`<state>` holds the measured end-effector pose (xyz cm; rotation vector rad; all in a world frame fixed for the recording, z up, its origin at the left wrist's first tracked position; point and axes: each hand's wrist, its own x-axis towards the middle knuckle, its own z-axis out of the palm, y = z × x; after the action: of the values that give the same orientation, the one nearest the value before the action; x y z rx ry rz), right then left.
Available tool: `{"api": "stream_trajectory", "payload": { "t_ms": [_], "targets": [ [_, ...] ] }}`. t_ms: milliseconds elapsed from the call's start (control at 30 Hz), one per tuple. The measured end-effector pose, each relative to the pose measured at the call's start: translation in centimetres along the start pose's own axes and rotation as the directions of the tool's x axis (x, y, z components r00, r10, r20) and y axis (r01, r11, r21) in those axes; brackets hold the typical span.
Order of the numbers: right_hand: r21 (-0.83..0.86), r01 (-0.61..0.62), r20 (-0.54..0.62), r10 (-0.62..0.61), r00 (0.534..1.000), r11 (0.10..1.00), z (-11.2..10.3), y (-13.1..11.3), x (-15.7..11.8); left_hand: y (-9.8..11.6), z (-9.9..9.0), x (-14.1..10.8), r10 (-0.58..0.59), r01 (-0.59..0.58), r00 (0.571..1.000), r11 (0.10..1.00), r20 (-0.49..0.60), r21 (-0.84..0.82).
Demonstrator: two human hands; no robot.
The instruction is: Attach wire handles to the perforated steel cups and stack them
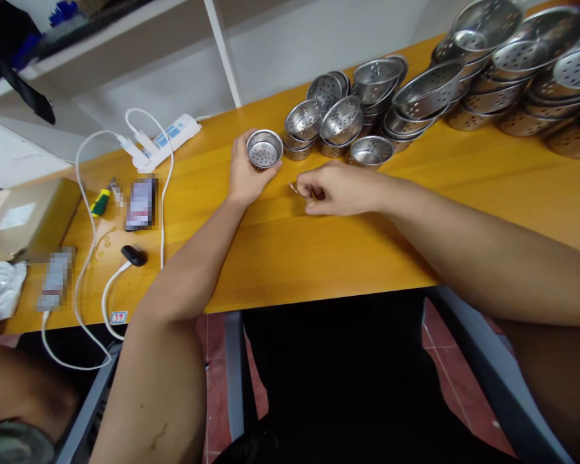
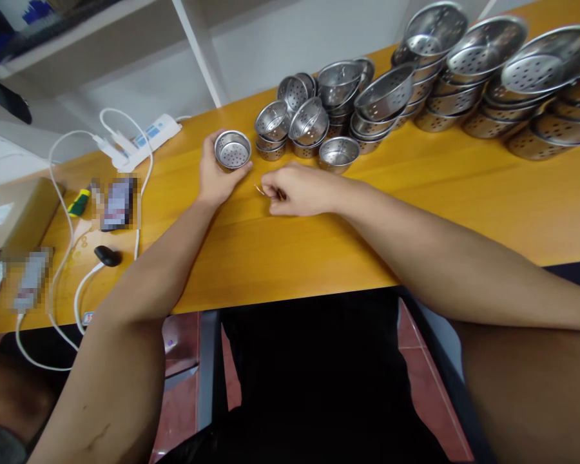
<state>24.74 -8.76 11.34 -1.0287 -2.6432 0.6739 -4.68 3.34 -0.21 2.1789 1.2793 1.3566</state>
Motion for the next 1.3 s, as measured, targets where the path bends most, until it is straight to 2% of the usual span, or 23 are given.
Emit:
{"api": "stream_trajectory", "payload": {
  "t_ms": [133, 233, 367, 533, 633, 733, 900, 1067, 1167, 1300],
  "targets": [
    [0.26, 0.008, -0.175, 0.039, 0.984, 0.965, 0.3, 1.0, 0.1, 0.2, 0.0, 0.2, -0.004, 0.004, 1.0, 1.0, -0.002, -0.005],
    [0.385, 0.021, -0.237, 0.077, 0.968, 0.923, 1.0, 1.6, 0.4, 0.9, -0.1, 0.2, -0.028, 0.028, 1.0, 0.999, -0.006, -0.021],
    [0.467, 0.046, -0.274, 0.095, 0.957, 0.883, 1.7, 2.4, 0.9, 1.6, -0.4, 0.1, -0.007, 0.006, 1.0, 1.0, -0.018, -0.022],
    [0.536, 0.111, -0.373, 0.116, 0.921, 0.837, 2.5, 3.6, 1.7, 1.1, -0.3, 0.2, 0.027, -0.028, 0.999, 0.999, -0.035, -0.037],
    [0.562, 0.22, -0.479, 0.096, 0.872, 0.797, 3.2, 4.3, 2.2, 1.2, -0.1, 0.0, 0.028, -0.032, 0.998, 0.998, -0.06, -0.053],
    [0.573, 0.293, -0.55, 0.095, 0.83, 0.765, 3.5, 4.5, 2.4, 1.8, 0.2, -0.3, 0.016, -0.019, 0.999, 0.995, -0.027, -0.096],
    [0.497, 0.286, -0.622, 0.106, 0.776, 0.819, 3.2, 4.5, 2.3, 1.8, 0.8, -0.5, 0.031, -0.031, 1.0, 0.989, 0.0, -0.143],
    [0.403, 0.262, -0.67, 0.088, 0.737, 0.877, 3.2, 5.4, 2.5, 0.1, 1.8, -0.2, 0.159, -0.151, 0.987, 0.968, 0.025, -0.199],
    [0.414, 0.257, -0.687, 0.114, 0.718, 0.873, 3.3, 5.8, 2.6, -0.4, 2.3, -0.2, 0.22, -0.212, 0.975, 0.958, 0.022, -0.193],
    [0.428, 0.255, -0.687, 0.13, 0.715, 0.867, 3.3, 5.8, 2.7, 0.3, 2.8, -0.6, 0.221, -0.211, 0.975, 0.955, 0.028, -0.21]
  ]
}}
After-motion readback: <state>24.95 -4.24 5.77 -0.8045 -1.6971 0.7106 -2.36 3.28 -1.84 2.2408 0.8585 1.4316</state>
